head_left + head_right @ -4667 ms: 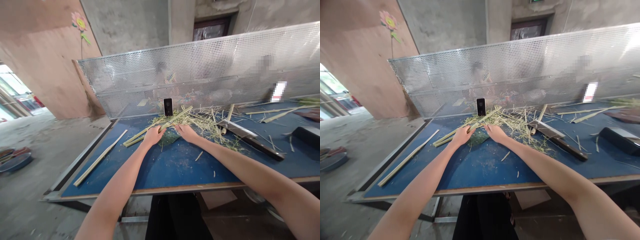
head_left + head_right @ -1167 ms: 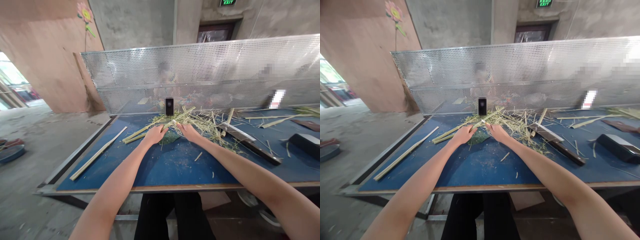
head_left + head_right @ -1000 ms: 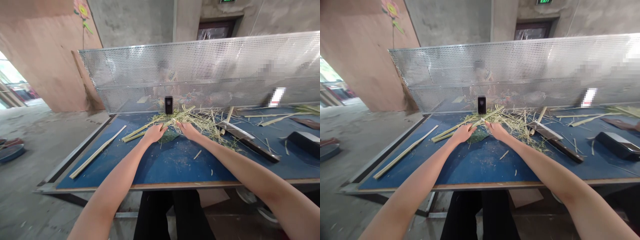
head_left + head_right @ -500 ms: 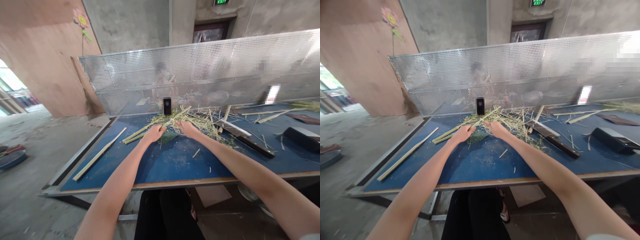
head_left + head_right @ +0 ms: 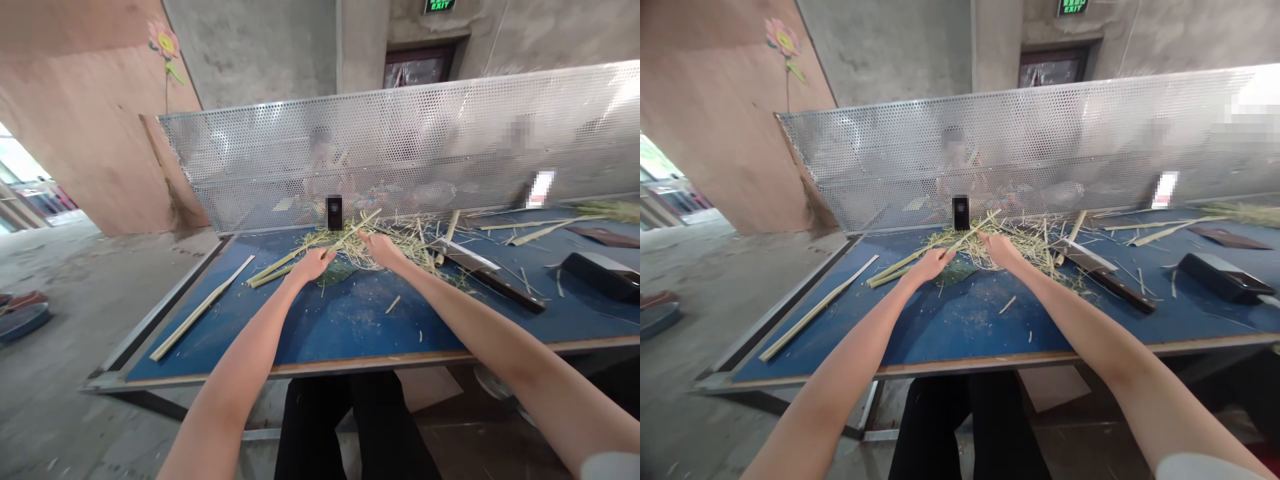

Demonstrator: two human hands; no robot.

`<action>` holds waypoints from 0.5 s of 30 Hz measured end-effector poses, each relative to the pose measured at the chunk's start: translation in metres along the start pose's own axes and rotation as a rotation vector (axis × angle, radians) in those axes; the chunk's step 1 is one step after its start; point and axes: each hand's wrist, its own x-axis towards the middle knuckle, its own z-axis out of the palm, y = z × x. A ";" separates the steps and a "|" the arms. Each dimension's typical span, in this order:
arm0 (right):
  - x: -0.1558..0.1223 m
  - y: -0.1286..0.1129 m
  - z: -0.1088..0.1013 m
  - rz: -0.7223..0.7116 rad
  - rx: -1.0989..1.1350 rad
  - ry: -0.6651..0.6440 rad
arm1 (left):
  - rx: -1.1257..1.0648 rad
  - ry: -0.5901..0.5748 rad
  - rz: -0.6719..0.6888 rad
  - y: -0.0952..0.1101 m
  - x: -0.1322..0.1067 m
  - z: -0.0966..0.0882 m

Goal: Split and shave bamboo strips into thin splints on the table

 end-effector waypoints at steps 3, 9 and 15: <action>0.007 0.006 0.000 0.008 0.027 0.032 | -0.035 -0.012 -0.004 0.004 0.003 0.004; 0.022 0.061 -0.027 0.256 0.116 0.244 | 0.116 -0.111 -0.018 0.007 -0.014 -0.005; 0.022 0.115 -0.035 0.356 0.186 0.470 | 0.223 -0.050 -0.119 0.008 -0.019 -0.007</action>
